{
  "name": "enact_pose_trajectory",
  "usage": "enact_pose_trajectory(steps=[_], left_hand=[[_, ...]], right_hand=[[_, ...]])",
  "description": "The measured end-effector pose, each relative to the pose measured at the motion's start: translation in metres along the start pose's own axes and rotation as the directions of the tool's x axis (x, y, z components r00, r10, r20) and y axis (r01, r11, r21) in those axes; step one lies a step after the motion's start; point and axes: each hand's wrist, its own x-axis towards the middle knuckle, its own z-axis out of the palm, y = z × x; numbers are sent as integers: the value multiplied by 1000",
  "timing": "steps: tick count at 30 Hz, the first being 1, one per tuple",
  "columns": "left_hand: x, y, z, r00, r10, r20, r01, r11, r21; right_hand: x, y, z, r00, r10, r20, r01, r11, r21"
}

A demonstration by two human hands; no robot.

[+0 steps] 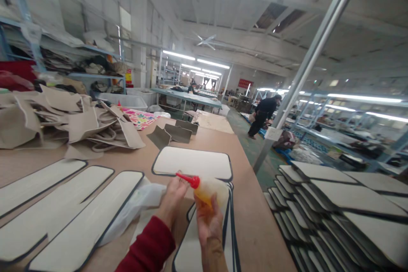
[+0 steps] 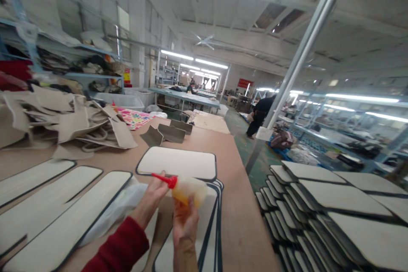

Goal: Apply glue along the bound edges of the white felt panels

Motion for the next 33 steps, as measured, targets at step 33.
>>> enact_pose_trajectory(steps=[33], left_hand=[[-8, 59, 32, 880, -35, 473, -380, 547, 746]], right_hand=[[21, -60, 1, 997, -78, 0, 78, 994, -79]])
